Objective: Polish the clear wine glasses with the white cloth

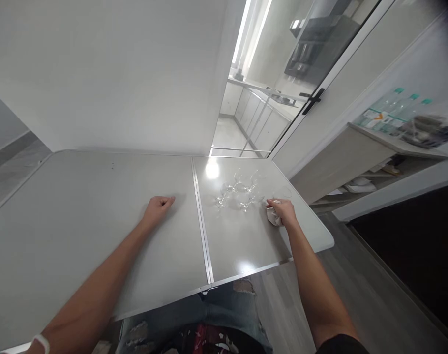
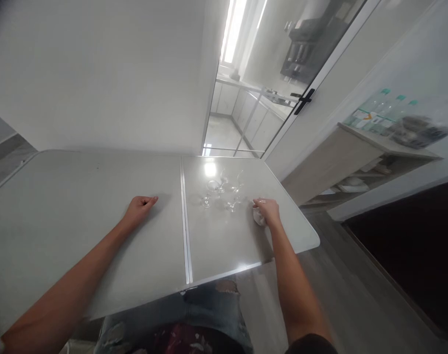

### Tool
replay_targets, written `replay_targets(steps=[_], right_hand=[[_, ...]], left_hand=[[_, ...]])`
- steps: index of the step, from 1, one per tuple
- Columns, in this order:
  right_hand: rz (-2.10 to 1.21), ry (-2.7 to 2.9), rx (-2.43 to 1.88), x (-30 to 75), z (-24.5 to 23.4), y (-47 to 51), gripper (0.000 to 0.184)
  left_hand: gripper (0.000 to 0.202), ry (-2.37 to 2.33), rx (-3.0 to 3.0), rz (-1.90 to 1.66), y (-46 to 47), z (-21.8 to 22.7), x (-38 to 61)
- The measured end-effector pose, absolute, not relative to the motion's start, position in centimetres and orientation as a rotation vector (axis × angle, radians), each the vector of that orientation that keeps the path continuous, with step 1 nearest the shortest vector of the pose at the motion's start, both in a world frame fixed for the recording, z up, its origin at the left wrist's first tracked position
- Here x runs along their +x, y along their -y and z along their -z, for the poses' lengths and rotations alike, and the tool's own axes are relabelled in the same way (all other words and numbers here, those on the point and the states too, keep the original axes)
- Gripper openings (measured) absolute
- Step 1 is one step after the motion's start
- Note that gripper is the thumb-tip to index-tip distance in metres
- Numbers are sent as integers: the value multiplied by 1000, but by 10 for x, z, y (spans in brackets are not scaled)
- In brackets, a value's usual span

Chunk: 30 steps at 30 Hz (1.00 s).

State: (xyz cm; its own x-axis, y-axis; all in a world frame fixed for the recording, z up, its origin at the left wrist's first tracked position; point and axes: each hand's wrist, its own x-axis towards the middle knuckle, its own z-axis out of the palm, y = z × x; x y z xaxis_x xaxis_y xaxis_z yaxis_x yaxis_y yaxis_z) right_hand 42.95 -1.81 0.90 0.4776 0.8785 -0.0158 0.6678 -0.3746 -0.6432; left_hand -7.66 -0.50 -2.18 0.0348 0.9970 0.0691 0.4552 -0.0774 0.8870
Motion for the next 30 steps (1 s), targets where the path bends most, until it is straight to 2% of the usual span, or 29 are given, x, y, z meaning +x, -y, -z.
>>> replay_targets(steps=[13,23,30], right_hand=[[-710,1321,-2155,437,-10,13,52],[-769,1517,-2200,450,-14,0,43],[-823,1727,-2307,447,-31,-6,45]], left_hand=[[49,-1524,1618,-957,7,20,-76],[49,-1519,1626,-949,6,19,-75],[49,-1514,1630,-948,6,19,-75]])
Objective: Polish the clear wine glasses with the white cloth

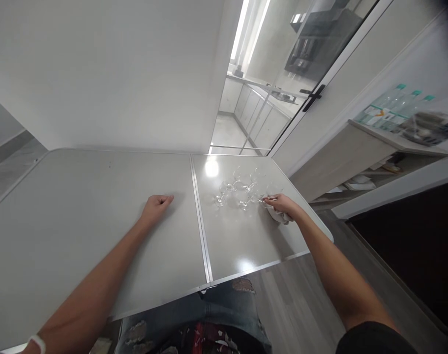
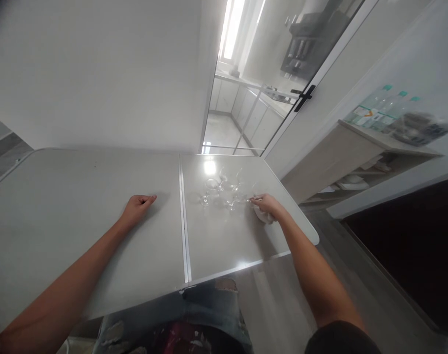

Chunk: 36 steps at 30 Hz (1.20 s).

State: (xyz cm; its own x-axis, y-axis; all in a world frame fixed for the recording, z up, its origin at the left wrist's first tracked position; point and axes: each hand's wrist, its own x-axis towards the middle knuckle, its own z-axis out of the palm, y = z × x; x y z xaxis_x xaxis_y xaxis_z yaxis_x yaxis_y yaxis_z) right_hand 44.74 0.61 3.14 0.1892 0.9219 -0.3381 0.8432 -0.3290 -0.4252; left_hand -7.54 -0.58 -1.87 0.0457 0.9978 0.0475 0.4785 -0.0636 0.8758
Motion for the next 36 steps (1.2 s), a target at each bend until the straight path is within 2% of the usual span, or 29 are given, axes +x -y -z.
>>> replay_targets(steps=[17,22,24,27,31,36], right_hand=[[-1105,1855,-2274,445,-60,1,53],[-994,1794,-2297,452,-63,7,59],[-854,1810,-2335,455,-66,17,51],[-784,1959,-2348,447,-76,41,26],[-1162,2092,-1991,404,-97,81,24],[-1684,1786,-1014,301,-94,96,64]], left_hand=[[49,-1519,1632,-948,7,17,-75],[50,-1518,1618,-962,8,14,-74],[50,-1512,1619,-963,9,14,-74],[49,-1512,1624,-950,8,15,-75],[50,-1514,1616,-945,6,21,-76],[54,-1481,1594,-978,5,21,-76]])
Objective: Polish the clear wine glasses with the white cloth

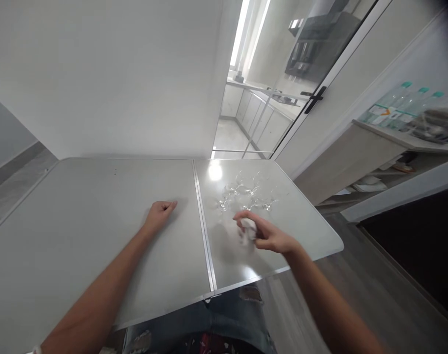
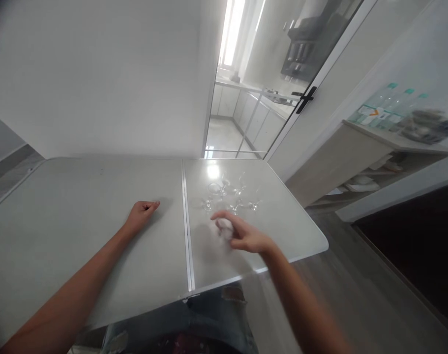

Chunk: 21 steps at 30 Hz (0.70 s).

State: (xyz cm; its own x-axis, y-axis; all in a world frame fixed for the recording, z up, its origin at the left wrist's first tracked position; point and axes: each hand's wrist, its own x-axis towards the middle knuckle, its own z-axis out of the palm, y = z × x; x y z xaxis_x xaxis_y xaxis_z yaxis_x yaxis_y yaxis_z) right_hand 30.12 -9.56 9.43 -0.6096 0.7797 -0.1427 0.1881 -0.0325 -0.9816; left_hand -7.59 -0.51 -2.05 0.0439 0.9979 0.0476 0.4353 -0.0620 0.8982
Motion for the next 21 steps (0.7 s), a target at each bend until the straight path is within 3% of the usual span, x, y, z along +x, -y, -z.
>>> replay_targets(steps=[3,7,10,15,18,21], right_hand=[[-1667,1494,-749,219,-69,71,59],[-1588,1133,-757,131,-33,30,17],[-1497,1059,-805,110,-14,16,19],[-1395,996,-903,124,0,14,33],[-1628,1033,-961,132,-5,18,42],[-1884,1208,-864,137,-16,23,37]], left_hand=[[55,-1362,1539,-1091,9,14,-75],[54,-1008,1339,-1262,15,11,-75],[69,-912,1320,-1226,15,16,-74],[45,-839,1257,-1153,13,14,-71],[43,-830,1034,-1296,15,6,-74],[53,-782,904,-1287,16,-1,-79]])
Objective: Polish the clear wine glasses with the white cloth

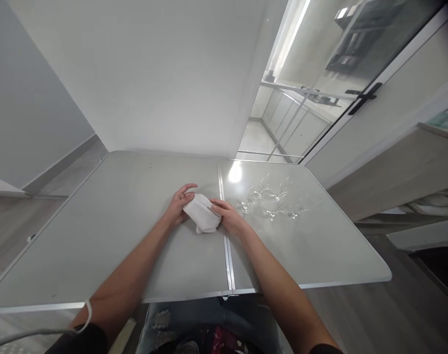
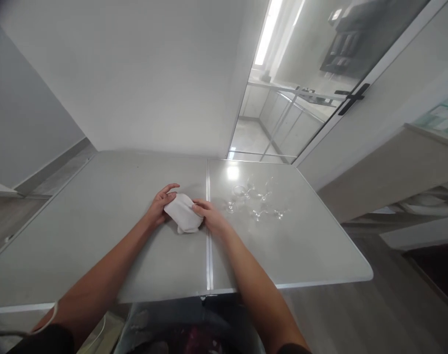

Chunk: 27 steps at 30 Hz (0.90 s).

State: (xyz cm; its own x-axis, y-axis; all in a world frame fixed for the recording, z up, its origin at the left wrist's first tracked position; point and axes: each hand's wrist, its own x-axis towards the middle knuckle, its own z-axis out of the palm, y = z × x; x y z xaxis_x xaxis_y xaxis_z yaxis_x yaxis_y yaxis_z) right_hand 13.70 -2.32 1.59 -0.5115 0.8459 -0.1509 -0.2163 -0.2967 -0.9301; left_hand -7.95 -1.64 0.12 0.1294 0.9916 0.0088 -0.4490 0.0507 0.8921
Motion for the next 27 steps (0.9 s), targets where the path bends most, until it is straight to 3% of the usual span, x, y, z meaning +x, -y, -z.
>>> replay_targets(steps=[5,12,17,22,27], right_hand=[[-1812,1355,-741,139,-22,27,40],[-1528,969,-807,117,-4,30,45],[-1343,1039,-870,115,-1,28,46],[-1455,1111,-848,125,-7,24,45],[-1686,1134,-756,127,-8,21,69]], left_hand=[[50,-710,809,-1328,16,-1,-84],[79,-619,968,-1128,20,2,-73],[68,-739,1045,-1182,16,11,-67],[28,-855,1018,-1474,10,16,-73],[28,-904,1047,-1475,13,14,-74]])
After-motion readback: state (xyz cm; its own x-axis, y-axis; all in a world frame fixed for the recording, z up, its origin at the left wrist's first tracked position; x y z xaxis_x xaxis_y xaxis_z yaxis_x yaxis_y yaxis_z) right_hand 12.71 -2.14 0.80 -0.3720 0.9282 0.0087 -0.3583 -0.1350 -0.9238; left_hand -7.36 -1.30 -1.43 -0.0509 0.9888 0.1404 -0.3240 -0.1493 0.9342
